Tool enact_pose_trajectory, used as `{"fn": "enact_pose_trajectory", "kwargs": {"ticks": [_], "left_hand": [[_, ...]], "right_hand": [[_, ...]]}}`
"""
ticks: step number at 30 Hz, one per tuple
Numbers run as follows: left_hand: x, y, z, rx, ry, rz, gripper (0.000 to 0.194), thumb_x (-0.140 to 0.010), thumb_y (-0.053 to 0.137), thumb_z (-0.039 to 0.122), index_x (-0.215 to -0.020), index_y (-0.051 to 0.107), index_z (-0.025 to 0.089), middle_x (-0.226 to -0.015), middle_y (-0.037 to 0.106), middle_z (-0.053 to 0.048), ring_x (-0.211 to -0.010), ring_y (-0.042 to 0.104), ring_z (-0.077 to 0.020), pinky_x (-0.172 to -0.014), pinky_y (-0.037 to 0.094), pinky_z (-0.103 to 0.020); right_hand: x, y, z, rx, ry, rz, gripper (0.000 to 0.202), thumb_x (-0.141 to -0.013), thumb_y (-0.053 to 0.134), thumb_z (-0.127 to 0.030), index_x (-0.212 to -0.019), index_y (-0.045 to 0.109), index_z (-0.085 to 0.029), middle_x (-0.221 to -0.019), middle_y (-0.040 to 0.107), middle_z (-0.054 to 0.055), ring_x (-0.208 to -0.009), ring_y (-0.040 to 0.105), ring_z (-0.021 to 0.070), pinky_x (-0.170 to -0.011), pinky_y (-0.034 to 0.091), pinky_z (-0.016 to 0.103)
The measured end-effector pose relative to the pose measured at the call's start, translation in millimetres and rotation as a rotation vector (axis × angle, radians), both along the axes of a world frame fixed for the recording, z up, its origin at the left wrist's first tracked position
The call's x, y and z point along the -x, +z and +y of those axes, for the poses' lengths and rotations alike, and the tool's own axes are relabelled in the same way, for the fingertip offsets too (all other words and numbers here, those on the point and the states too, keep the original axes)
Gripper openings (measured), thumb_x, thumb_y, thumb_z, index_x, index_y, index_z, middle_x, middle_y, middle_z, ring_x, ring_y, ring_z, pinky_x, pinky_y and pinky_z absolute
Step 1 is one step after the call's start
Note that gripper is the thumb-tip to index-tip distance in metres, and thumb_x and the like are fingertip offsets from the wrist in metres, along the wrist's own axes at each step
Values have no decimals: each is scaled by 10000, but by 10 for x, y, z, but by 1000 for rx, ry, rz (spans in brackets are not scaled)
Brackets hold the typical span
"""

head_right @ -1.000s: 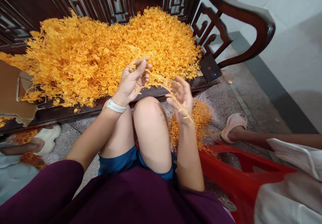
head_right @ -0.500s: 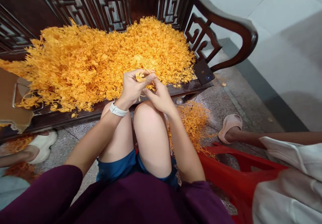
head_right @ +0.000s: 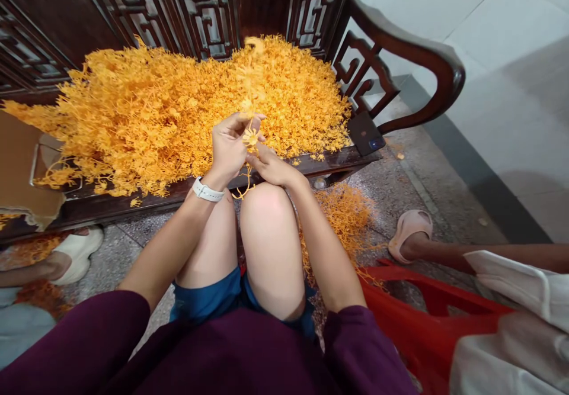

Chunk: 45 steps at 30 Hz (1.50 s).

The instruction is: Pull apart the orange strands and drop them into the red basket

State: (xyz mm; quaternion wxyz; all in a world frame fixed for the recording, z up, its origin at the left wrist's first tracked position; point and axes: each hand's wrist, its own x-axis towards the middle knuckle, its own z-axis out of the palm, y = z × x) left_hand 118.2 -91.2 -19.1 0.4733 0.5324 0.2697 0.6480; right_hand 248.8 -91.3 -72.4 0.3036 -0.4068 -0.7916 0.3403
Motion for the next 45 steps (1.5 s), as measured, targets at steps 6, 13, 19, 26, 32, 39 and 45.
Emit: {"fn": "enact_pose_trajectory", "kwargs": {"ticks": [6, 13, 19, 26, 32, 39, 45], "left_hand": [[77, -31, -3, -202, 242, 342, 203, -972, 726, 396, -933, 833, 227, -882, 779, -47, -822, 679, -169, -789, 548, -308], [111, -37, 120, -319, 389, 524, 257, -1041, 616, 380, -1040, 835, 245, -902, 789, -57, -775, 649, -172, -764, 499, -317], [65, 20, 176, -397, 278, 701, 229, -1007, 619, 247, -1046, 842, 214, -911, 793, -71, -791, 676, -175, -760, 503, -303], [296, 82, 457, -104, 268, 521, 204, -931, 616, 178, -794, 766, 181, -816, 755, -46, -779, 672, -178, -745, 518, -288], [780, -85, 747, 43, 422, 531, 258, -934, 639, 286, -712, 693, 167, -736, 690, -21, -746, 630, -174, -719, 479, -266], [682, -85, 548, -85, 398, 810, 263, -1012, 604, 292, -893, 802, 166, -911, 796, -78, -815, 687, -207, -779, 473, -306], [371, 77, 264, -238, 358, 956, 316, -1084, 525, 321, -1016, 802, 188, -958, 778, -101, -884, 695, -220, -797, 463, -321]], "right_hand": [[91, -24, 121, 193, 126, -97, 406, -934, 668, -514, -1143, 712, -168, -1193, 724, 156, -1226, 610, 356, -1143, 444, 634], [-64, 356, -285, 152, -70, 400, 533, -925, 697, -589, -1292, 561, -227, -1283, 649, 110, -1161, 635, 244, -1021, 555, 411], [-76, 572, -263, 28, -326, 406, 538, -1019, 490, -699, -778, 543, -220, -714, 555, 4, -671, 536, 154, -692, 469, 302], [28, 743, -1003, 290, 277, 241, 392, -1078, 503, -440, -785, 593, -194, -722, 614, -12, -638, 550, 121, -617, 408, 245], [194, 782, -1346, 473, 1014, -134, 321, -974, 692, -479, -833, 714, -192, -751, 716, 24, -655, 633, 152, -611, 450, 256], [52, 1438, -559, 398, 228, 713, 680, -979, 467, -775, -1309, 682, -220, -951, 732, 67, -697, 599, 151, -617, 503, 281], [-82, 1139, -618, 210, -192, 444, 304, -982, 700, -487, -1034, 691, -187, -704, 641, -15, -577, 537, 116, -557, 429, 260]]}}
